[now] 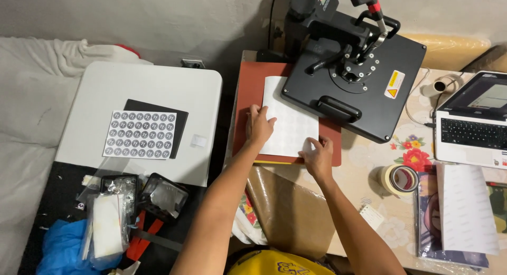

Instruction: The person handles sheets of circular stickers, peels them from their backing, and places them onto a white sheet. They then cover the sheet with a brown paper and smooth it down.

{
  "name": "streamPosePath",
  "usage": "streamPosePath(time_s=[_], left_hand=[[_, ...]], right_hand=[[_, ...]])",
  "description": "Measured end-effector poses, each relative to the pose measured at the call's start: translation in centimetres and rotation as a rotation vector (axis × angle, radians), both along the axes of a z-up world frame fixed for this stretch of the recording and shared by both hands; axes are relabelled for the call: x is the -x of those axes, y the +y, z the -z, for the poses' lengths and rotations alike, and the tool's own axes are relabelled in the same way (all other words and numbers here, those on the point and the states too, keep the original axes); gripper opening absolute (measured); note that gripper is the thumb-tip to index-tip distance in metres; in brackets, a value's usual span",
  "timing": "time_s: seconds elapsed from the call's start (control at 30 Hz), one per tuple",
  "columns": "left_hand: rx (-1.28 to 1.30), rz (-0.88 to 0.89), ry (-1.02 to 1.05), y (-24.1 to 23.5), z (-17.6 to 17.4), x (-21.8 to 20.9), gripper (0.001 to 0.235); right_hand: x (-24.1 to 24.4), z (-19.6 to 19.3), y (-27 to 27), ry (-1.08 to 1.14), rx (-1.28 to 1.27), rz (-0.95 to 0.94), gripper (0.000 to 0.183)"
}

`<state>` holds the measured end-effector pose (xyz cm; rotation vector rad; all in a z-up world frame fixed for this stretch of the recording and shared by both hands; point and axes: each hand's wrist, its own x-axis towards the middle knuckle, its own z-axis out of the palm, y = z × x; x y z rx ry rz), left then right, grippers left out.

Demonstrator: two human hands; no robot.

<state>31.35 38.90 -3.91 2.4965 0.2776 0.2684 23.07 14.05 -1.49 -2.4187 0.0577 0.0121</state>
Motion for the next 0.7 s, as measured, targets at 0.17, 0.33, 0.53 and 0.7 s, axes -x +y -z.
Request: streamPosePath(time_s=[0.17, 0.33, 0.53, 0.7], left_hand=[[-0.257, 0.171, -0.054, -1.4, -2.0, 2.4, 0.056], [-0.298, 0.348, 0.150, -2.9, -5.6, 3.5, 0.079], [-0.325, 0.343, 0.255, -3.8, -5.9, 3.2, 0.089], [-0.334, 0.353, 0.303, -3.8, -6.0, 3.3, 0.091]], right_hand=[[0.6, -4.2, 0.9, 0.061, 0.075, -0.036, 0.062], [-0.4, 0.0, -0.1, 0.024, 0.124, -0.038, 0.062], [-1.5, 0.6, -0.9, -0.008, 0.093, -0.049, 0.060], [1.5, -1.5, -0.5, -0.234, 0.191, -0.103, 0.065]])
